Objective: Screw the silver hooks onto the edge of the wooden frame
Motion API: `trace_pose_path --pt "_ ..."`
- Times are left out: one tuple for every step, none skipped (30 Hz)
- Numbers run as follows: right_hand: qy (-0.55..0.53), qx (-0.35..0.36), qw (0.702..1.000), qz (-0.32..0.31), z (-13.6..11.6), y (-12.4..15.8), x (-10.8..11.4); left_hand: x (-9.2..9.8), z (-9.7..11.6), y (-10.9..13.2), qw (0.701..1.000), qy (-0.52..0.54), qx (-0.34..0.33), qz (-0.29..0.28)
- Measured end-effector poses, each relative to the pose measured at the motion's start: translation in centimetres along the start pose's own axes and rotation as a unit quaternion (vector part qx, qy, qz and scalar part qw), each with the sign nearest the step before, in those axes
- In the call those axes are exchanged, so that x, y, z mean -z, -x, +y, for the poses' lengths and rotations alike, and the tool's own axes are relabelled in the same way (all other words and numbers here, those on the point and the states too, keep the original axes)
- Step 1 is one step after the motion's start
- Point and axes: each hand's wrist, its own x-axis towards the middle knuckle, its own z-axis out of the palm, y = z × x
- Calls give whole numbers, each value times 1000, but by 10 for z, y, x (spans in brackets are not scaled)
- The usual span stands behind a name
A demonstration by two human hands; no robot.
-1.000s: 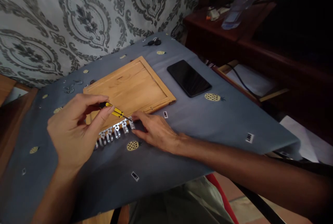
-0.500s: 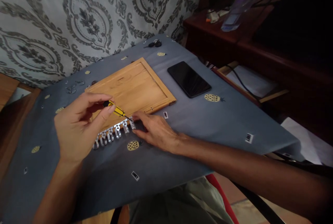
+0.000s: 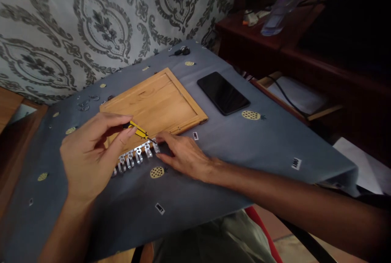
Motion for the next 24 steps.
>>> trace_pose_path --pt "0 2 1000 0 0 0 0 1 1 0 1000 1 -8 -9" --pt "1 4 1000 1 0 0 -1 2 1 0 1000 1 -15 -15" --pt "2 6 1000 2 1 0 -1 3 1 0 1000 0 -19 -20" --pt "4 6 1000 2 1 0 -1 3 1 -1 1000 0 -20 -24" --pt "7 5 1000 4 1 0 -1 3 0 -1 999 2 -21 -26" --pt "9 4 1000 4 1 0 -1 3 -1 -1 999 6 -20 -27" --pt "11 3 1000 3 1 0 -1 3 -2 -2 999 11 -21 -29" --pt "12 2 1000 2 0 0 -1 3 -2 -2 999 16 -24 -29" --pt "12 1 1000 1 0 0 -1 2 -3 -3 999 19 -30 -30" --pt "11 -1 1000 0 0 0 -1 1 -3 -4 999 20 -39 -30" --pt "10 -2 1000 0 0 0 -1 0 -4 -4 998 16 -49 -27" --pt "9 -3 1000 -1 0 0 0 -1 -4 -4 998 10 -57 -22" --pt "9 -3 1000 -2 0 0 0 -1 -4 -5 998 4 -62 -17" --pt "9 -4 1000 -2 1 0 0 -2 -4 -5 998 1 -65 -11" --pt "9 -5 1000 -4 1 0 -1 -2 -3 -4 998 -2 -63 -6" --pt "9 -6 1000 -5 1 0 -1 -2 -3 -4 998 -4 -60 -4" --pt "9 -7 1000 -5 1 0 -1 -2 -3 -4 998 -6 -58 -4" --pt "9 -7 1000 -5 1 0 -1 -1 -2 -3 998 -8 -57 -4" --pt "9 -7 1000 -4 1 0 -1 -1 -2 -2 998 -12 -58 -3" --pt "8 -6 1000 -3 1 0 -1 0 -2 -2 998 -17 -59 -4" --pt "8 -5 1000 -2 1 0 -1 1 -2 -1 998 -21 -59 -5" --pt "8 -3 1000 -1 1 0 -1 2 -2 -1 998 -25 -60 -7" --pt "8 -2 1000 0 1 0 -1 3 -1 -2 998 -26 -60 -10" --pt "8 -1 1000 1 1 0 -2 3 -2 -2 998 -26 -61 -14"
